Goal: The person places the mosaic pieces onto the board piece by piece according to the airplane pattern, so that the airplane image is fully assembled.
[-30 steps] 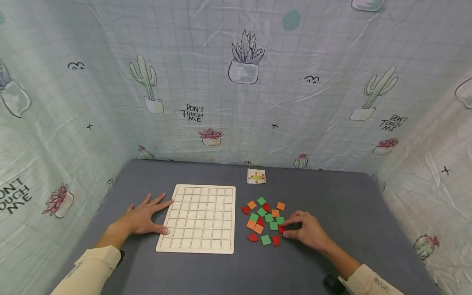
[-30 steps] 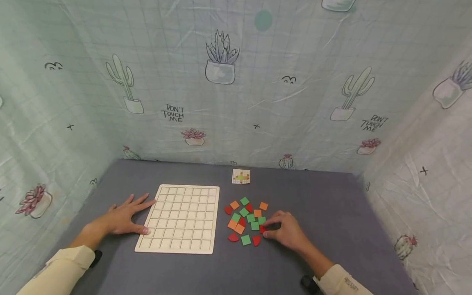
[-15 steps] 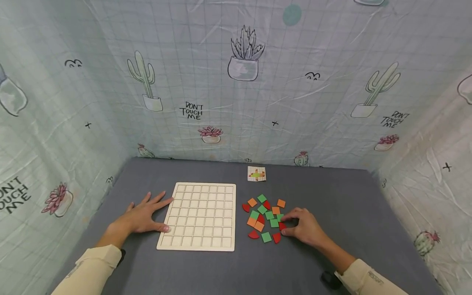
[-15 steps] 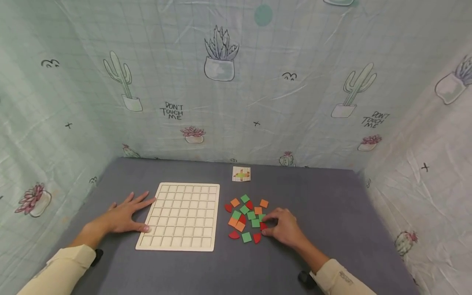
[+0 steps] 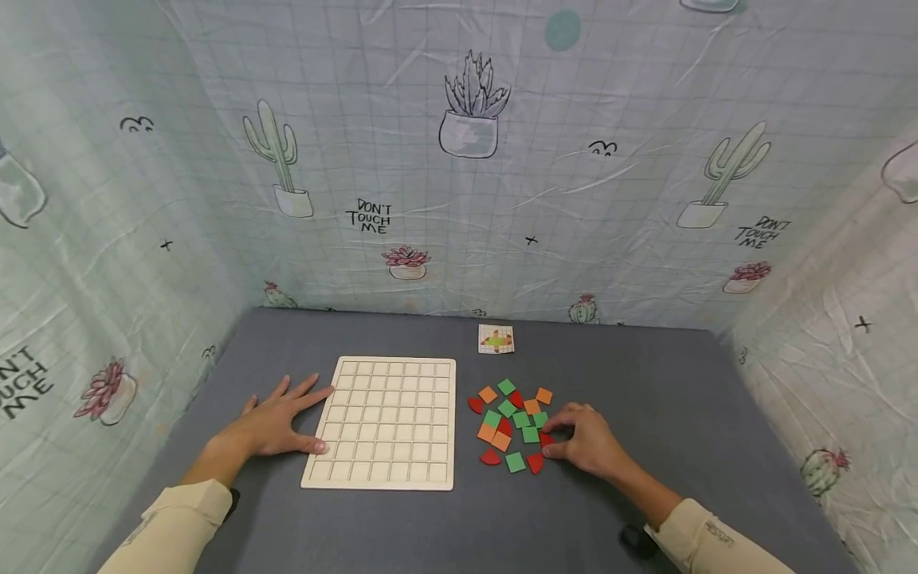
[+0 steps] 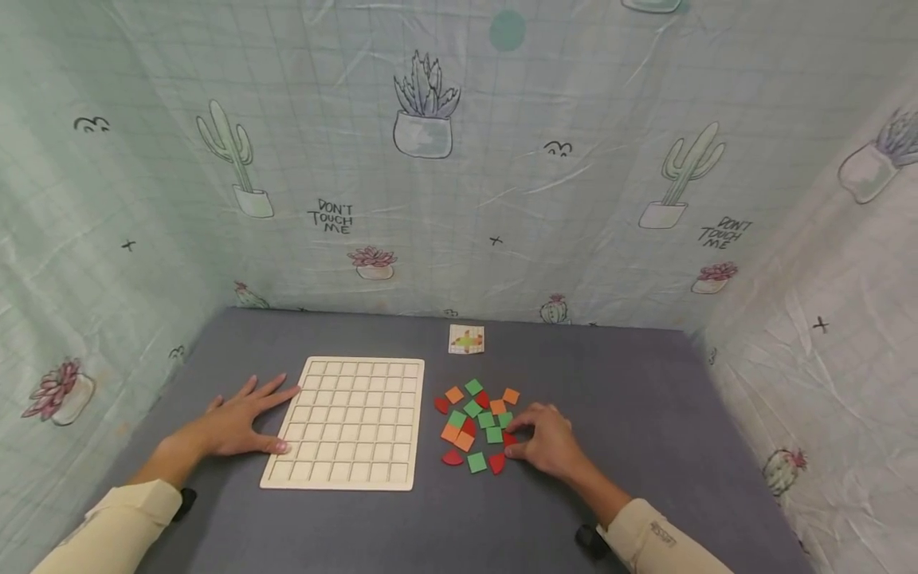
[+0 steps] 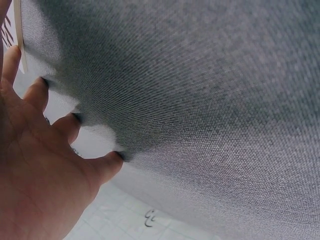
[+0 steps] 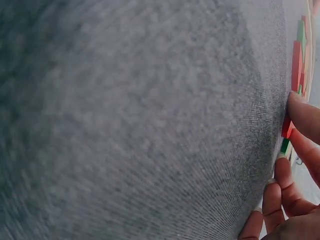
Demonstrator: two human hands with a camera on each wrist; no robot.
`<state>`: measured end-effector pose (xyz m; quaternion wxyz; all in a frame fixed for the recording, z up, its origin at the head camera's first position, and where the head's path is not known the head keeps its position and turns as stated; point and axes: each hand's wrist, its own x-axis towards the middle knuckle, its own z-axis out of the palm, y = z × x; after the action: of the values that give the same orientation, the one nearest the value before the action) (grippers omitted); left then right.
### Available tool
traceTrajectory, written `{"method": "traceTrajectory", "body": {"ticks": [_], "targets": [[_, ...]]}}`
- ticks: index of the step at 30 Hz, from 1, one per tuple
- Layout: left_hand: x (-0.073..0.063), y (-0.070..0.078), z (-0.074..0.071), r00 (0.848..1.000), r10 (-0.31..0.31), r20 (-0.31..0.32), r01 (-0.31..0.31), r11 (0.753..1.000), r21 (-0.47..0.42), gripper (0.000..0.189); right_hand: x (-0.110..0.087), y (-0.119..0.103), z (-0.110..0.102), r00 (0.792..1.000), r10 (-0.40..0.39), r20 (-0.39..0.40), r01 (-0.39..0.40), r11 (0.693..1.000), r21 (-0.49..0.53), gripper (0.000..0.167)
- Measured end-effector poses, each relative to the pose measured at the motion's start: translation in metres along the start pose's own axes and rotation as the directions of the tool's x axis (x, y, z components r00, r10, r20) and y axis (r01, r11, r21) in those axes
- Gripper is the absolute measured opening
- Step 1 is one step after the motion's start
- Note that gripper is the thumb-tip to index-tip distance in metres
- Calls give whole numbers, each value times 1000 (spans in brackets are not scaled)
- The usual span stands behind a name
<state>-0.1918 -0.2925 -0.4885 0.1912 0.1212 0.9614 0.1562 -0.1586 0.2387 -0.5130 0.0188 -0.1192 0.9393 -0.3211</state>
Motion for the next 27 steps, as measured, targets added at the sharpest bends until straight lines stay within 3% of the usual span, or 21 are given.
{"method": "traceTrajectory", "body": {"ticks": [6,17,27], "targets": [[-1,-3,2,1000,-6,0,6,1000,-6,109,0,-2,1,999,-31,18,31,1000,3,21],[-8,-5,5,1000,-1,-6,1,1000,-25,108,-1,1,5,985,-173,25,174,984,-26,15],[1,-4,6,1000,3,-11,-4,1000,-15,109,-2,-1,-4,985,-171,3,171,985,19,15]]}}
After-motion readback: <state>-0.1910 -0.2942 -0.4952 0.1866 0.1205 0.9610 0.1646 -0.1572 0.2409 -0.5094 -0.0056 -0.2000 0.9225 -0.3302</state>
